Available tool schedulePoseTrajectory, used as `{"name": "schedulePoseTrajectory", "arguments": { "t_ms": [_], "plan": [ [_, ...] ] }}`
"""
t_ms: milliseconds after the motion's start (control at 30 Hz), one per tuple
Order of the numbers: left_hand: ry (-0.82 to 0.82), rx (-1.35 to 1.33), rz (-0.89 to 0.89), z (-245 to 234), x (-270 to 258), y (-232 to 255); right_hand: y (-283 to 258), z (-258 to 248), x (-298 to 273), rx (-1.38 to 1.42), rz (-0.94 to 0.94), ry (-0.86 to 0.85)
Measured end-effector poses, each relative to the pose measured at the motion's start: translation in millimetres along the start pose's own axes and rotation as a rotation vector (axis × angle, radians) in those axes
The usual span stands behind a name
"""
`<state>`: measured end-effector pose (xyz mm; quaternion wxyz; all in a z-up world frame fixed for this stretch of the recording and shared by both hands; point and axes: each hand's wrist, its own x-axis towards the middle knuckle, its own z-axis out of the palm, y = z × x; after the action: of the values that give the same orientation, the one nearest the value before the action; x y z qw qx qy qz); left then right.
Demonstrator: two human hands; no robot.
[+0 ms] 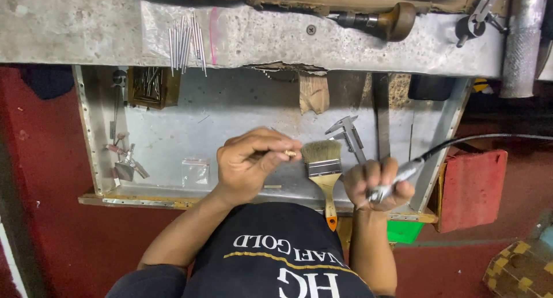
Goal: Using a handheld rotary tool to grind and shape a small metal jewelry component against a wooden bench pin.
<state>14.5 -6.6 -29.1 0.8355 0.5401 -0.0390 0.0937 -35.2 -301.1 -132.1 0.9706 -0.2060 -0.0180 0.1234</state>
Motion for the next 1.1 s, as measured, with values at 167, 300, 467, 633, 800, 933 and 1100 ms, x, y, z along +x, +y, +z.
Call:
{"name": "schedulePoseTrajectory", "arguments": {
  "t_ms": [167, 300, 467, 633, 800, 933, 1100],
  "plan": [
    [0.045, 0.112, -0.035, -11, 16, -29, 4, 65, 63, -0.389, -0.070, -0.309],
    [0.114, 0.139, -0.068, -8, 29, -35, -7, 130, 97, -1.135, -0.130, -0.261],
    [0.085, 0.175, -0.077, -7, 36, -33, -1, 156, 128, -1.301, -0.324, -0.280],
    [0.063, 0.109, -0.134, -16, 33, -42, 0, 144, 134, -1.454, -0.421, -0.320],
    [0.082, 0.085, -0.188, -19, 37, -46, 2, 138, 136, -1.490, -0.375, -0.319],
    [0.059, 0.244, -0.108, -17, 48, -37, 8, 141, 137, -1.449, -0.267, -0.261],
    [0.053, 0.403, -0.074, -15, 51, -33, 14, 134, 135, -1.388, -0.352, -0.271]
  ]
}}
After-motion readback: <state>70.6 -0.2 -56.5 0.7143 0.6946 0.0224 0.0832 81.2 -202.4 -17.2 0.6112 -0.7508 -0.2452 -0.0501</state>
